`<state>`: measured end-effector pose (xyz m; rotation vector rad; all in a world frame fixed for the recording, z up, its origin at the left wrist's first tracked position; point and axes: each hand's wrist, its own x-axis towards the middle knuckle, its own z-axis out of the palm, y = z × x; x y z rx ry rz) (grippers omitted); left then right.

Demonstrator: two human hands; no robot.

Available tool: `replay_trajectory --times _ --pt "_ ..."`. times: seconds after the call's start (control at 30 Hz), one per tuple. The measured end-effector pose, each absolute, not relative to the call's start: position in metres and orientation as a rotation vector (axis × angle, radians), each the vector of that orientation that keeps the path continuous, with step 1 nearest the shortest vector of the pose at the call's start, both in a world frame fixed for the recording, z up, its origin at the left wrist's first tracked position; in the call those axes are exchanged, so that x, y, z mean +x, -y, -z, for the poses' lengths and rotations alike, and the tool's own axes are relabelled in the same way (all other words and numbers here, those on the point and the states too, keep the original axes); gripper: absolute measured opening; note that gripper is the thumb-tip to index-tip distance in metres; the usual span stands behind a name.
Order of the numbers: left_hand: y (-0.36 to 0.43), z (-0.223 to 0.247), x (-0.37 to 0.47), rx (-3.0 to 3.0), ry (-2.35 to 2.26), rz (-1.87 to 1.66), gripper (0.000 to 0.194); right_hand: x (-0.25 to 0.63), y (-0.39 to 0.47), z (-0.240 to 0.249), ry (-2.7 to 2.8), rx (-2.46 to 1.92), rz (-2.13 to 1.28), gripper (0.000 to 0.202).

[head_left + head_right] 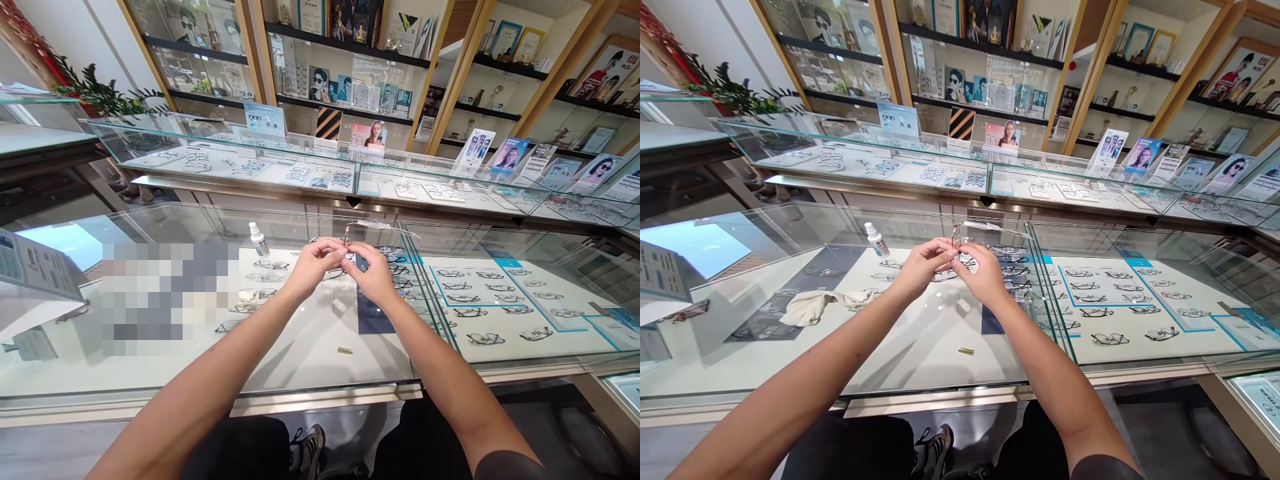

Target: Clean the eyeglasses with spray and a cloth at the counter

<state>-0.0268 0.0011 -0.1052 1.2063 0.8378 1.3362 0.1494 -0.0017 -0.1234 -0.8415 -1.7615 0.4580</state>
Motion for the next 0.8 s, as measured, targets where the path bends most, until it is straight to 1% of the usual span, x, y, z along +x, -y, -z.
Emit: replay_trajectory --times 0.13,0.23,0.33,0.47,0.6,0.7,0.8 --pt "-0.002 0.111 -0.026 1.194 -0.793 -1.314 0.035 0.147 0.006 0.123 1.769 -0.889 -0.442 0.012" --pt "-0.003 0.114 -0.027 1.347 -0.861 -1.357 0.031 0.146 0.007 0.121 1.726 -0.923 -0.421 0.011" --pt "-0.005 0.116 -0.028 1.542 -0.925 -1.381 0.032 0.147 0.006 0.12 1.679 -0.952 -0.414 0.014" --pt "-0.006 0.118 -0.029 1.596 -0.932 -1.357 0.036 0.149 0.005 0.12 1.679 -0.962 -0.413 0.013" --pt "-0.002 0.114 -0.029 1.74 -0.992 -1.398 0.031 0.149 0.006 0.119 1.695 -0.976 -0.38 0.014" --pt "-0.002 0.106 -0.036 1.882 -1.083 -1.503 0.027 0.151 0.006 0.118 1.693 -0.977 -0.336 0.016" --pt "-0.008 0.096 -0.054 1.923 -1.299 -1.797 0.018 0.155 0.004 0.116 1.666 -0.977 -0.318 0.018"
